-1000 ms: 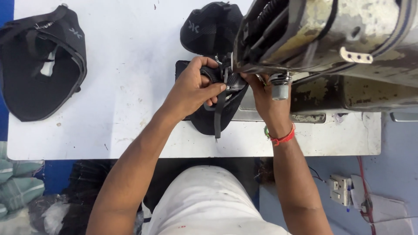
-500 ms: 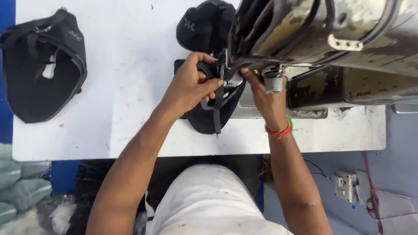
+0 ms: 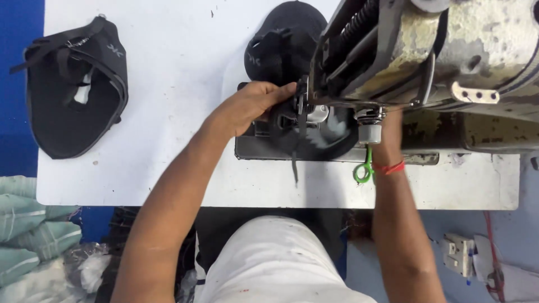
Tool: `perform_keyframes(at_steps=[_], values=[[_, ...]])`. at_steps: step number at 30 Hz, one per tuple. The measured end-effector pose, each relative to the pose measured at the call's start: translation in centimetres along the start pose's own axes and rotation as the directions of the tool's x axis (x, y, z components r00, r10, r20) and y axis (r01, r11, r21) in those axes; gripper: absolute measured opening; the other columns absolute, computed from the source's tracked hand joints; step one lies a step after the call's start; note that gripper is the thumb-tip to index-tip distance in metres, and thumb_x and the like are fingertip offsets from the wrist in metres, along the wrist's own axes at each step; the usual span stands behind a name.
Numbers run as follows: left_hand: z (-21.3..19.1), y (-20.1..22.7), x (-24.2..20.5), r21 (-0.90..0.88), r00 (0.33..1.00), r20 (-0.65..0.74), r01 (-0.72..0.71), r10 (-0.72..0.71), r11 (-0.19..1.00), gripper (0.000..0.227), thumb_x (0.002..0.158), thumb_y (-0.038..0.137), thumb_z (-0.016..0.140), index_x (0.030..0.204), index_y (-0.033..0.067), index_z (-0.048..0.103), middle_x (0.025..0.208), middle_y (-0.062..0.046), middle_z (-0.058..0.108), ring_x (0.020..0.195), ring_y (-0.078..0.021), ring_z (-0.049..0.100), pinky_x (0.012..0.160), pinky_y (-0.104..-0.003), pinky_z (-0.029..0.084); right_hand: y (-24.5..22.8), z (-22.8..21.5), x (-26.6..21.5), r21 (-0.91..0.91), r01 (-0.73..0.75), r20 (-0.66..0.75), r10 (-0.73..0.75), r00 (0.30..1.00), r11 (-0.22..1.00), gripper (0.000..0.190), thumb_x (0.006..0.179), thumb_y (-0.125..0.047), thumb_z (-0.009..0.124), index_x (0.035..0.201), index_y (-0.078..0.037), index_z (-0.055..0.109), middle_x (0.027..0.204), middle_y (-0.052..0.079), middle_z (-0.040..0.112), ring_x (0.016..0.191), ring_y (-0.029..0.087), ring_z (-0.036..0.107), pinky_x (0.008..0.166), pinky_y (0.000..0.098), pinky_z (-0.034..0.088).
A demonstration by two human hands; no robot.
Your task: The person sews black sandals using a sewing machine, guiding the straps and sole under the needle. They repeatedly pick up sandals from a stack, align them, and stitch the straps before cutting the thread with scissors.
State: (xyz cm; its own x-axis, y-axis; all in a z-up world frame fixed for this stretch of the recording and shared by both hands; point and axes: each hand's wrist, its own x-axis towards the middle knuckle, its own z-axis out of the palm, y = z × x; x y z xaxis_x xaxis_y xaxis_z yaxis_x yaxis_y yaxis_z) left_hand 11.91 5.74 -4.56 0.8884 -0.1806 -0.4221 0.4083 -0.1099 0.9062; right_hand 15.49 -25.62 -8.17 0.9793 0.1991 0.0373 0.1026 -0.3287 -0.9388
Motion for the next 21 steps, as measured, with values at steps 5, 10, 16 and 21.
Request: perform_keyframes(at_steps=[5, 10, 16, 21], values=[[2.5, 0.6, -3.4, -0.589, 0.999, 0.021, 0.037, -0.03, 0.807, 0.037, 0.087, 0.031, 0.078, 0.109, 0.0033, 0.067, 0.098, -0.01, 0.077, 0.08, -0.0167, 0.077, 0.075, -0.033, 0.064, -4.8, -0.7, -0.9, 0.422, -0.006, -0.203, 0.1, 0.974, 0.907, 0.029, 0.11, -0.024, 0.053, 0.117, 0.0, 0.068, 0.1, 0.003, 0.069, 0.086, 0.013, 0.064, 0.075, 0.0295, 0.052], [5.8, -1.3, -5.7, -0.832, 0.957, -0.235, -0.289, 0.171, 0.473, 0.03, 0.086, 0.003, 0.078, 0.113, -0.0004, 0.066, 0.102, -0.008, 0.075, 0.089, -0.0167, 0.075, 0.082, -0.033, 0.064, -14.4, 3.0, -6.1, -0.532, 0.429, 0.134, -0.428, 0.894, 0.73, 0.022, 0.103, -0.011, 0.071, 0.124, -0.014, 0.067, 0.09, 0.004, 0.071, 0.065, 0.016, 0.064, 0.055, 0.0338, 0.05], [7.4, -1.1, -6.6, -0.764, 0.903, -0.385, -0.427, 0.189, 0.483, 0.016, 0.092, 0.001, 0.076, 0.108, 0.0017, 0.073, 0.098, -0.006, 0.077, 0.088, -0.0115, 0.072, 0.081, -0.028, 0.06, -15.3, 4.3, -7.2, -0.629, 0.466, 0.294, -0.364, 0.884, 0.623, 0.059, 0.089, -0.004, 0.073, 0.144, -0.02, 0.062, 0.092, 0.007, 0.072, 0.065, 0.021, 0.065, 0.055, 0.0364, 0.05], [7.3, -0.9, -6.6, -0.752, 0.894, -0.407, -0.445, 0.187, 0.486, 0.017, 0.091, 0.002, 0.077, 0.107, 0.0014, 0.073, 0.098, -0.007, 0.077, 0.086, -0.0114, 0.073, 0.081, -0.028, 0.06, -15.2, 4.4, -7.2, -0.631, 0.467, 0.297, -0.364, 0.883, 0.619, 0.061, 0.088, -0.005, 0.076, 0.145, -0.019, 0.061, 0.095, 0.009, 0.073, 0.068, 0.023, 0.068, 0.059, 0.0367, 0.052]])
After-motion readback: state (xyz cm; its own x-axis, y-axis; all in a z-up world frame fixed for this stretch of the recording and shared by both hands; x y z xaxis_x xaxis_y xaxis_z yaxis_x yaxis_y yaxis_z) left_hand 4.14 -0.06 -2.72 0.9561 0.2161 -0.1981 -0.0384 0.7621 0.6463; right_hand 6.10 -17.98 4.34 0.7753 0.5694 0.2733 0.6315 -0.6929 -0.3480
